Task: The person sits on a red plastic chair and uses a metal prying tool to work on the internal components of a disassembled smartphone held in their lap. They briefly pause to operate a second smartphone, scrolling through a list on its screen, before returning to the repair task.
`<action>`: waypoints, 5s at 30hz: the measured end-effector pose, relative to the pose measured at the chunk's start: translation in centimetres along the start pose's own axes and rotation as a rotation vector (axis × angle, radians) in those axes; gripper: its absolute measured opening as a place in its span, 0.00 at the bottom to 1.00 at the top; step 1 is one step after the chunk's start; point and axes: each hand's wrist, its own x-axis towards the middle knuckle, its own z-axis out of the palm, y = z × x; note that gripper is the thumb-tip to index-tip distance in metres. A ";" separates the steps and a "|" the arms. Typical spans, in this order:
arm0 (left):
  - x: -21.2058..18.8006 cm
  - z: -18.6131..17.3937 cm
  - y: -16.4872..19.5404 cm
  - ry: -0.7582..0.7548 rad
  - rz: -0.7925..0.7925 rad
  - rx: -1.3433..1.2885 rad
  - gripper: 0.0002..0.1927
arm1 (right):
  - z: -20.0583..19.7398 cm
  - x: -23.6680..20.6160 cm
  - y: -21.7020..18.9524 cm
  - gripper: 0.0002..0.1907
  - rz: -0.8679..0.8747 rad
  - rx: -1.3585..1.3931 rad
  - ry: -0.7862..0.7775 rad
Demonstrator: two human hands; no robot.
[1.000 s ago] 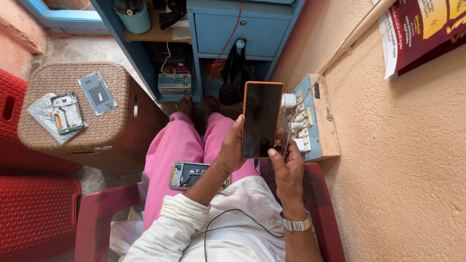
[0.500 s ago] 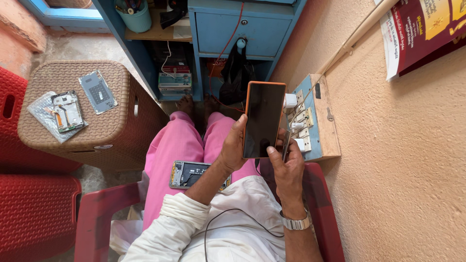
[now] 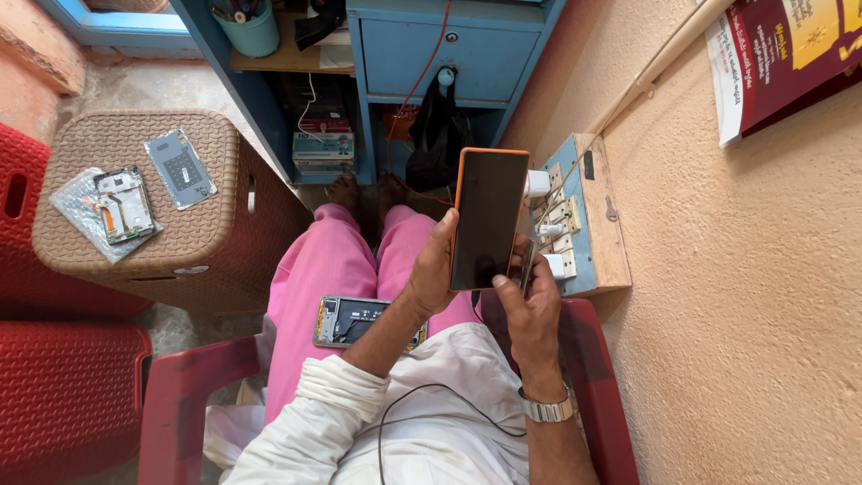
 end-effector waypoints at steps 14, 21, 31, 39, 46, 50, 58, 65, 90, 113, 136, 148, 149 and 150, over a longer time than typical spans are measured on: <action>-0.3 -0.8 -0.9 0.035 0.010 0.063 0.37 | 1.4 -0.3 -1.3 0.31 -0.019 -0.303 0.048; -0.3 -1.0 -1.1 0.041 -0.017 0.029 0.38 | 0.4 -0.2 -0.1 0.24 -0.060 -0.159 -0.016; -0.4 -1.0 -1.2 0.003 0.025 0.028 0.37 | -0.2 -0.2 -0.4 0.17 0.105 0.069 0.014; -0.4 -0.9 -1.1 0.013 0.010 0.019 0.38 | -0.4 -0.2 -0.3 0.17 0.101 0.067 0.018; -0.3 -0.7 -0.9 0.008 0.020 0.028 0.38 | -0.2 -0.2 -0.3 0.18 0.106 0.049 0.029; -0.4 -0.7 -0.8 -0.006 0.008 -0.003 0.38 | 0.1 -0.2 -0.5 0.21 0.079 0.031 0.013; -0.5 -0.8 -1.0 0.101 -0.033 0.008 0.35 | 0.3 0.0 0.5 0.21 -0.052 -0.025 0.028; -0.3 -0.5 -0.8 0.022 -0.013 0.050 0.39 | -0.9 -0.1 1.3 0.25 0.086 0.050 0.017; -0.5 -1.0 -1.0 0.028 -0.014 0.046 0.39 | -0.2 -0.2 0.4 0.20 -0.023 -0.007 -0.040; -0.6 -0.9 -0.8 0.032 0.029 0.033 0.38 | 1.3 -0.8 0.1 0.36 -0.169 -0.319 -0.077; -0.5 -1.1 -0.8 0.011 0.008 -0.024 0.39 | 1.2 -0.8 0.3 0.19 -0.018 -0.102 0.002; -0.5 -0.9 -0.5 0.008 0.020 -0.005 0.39 | 1.7 -0.8 0.0 0.32 -0.088 -0.239 -0.074; -0.5 -0.9 -0.5 0.016 0.017 -0.003 0.39 | 1.7 -0.7 0.0 0.32 -0.095 -0.238 -0.080; -0.4 -0.8 -0.5 0.023 0.014 -0.002 0.39 | 1.7 -0.7 0.1 0.33 -0.114 -0.226 -0.085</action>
